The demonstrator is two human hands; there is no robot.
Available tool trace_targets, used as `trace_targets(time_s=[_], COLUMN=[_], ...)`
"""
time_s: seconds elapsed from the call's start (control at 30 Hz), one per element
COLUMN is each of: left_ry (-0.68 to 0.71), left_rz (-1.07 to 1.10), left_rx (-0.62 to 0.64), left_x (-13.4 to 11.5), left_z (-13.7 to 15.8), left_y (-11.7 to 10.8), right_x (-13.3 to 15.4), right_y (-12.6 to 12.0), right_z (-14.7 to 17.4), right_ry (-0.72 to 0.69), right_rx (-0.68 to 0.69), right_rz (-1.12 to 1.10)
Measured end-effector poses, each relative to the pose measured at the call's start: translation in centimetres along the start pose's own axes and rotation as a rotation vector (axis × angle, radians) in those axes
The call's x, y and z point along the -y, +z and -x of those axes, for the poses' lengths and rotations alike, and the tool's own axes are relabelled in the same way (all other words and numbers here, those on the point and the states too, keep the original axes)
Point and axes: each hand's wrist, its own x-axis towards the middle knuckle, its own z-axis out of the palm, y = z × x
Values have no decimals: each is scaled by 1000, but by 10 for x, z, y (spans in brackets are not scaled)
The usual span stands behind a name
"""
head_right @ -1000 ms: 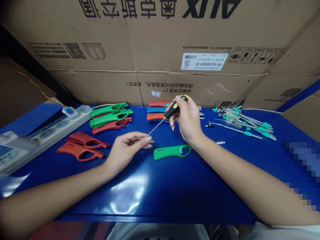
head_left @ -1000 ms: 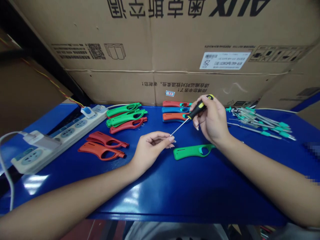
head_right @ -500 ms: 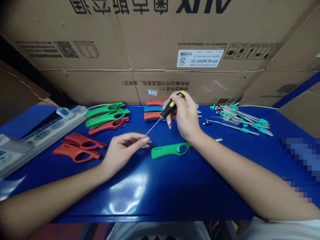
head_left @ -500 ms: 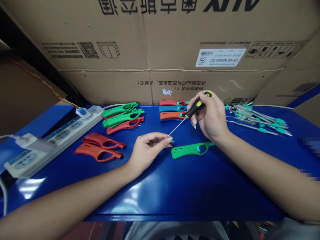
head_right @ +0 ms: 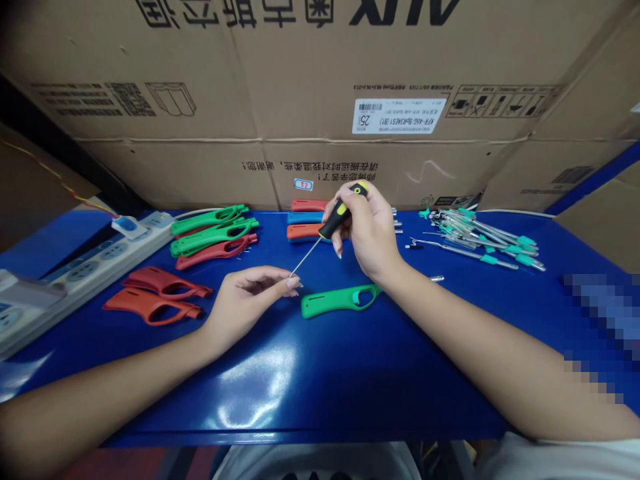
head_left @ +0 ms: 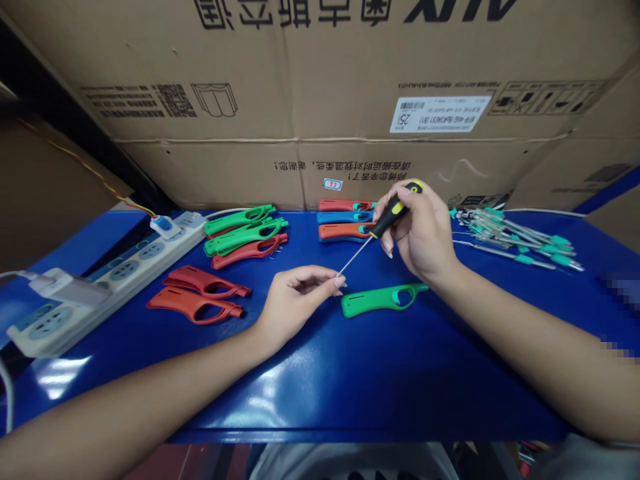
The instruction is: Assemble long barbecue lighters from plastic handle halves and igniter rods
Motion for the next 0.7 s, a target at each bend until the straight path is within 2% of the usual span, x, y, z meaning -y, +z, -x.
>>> trace_targets(time_s=[0.43, 0.57, 0.7], left_ry=[-12, -17, -40], left_rz=[-1, 5, 21], left_rx=[15, 36, 97], left_x=[2, 3, 1], left_z=[0, 1, 3], left_y=[-1, 0, 3], right_x=[0, 6, 17], right_y=[-2, -3, -6], right_z=[-1, -1, -1], right_ry=[-23, -11, 40], right_rx=[45, 122, 272], right_rz=[-6, -36, -76])
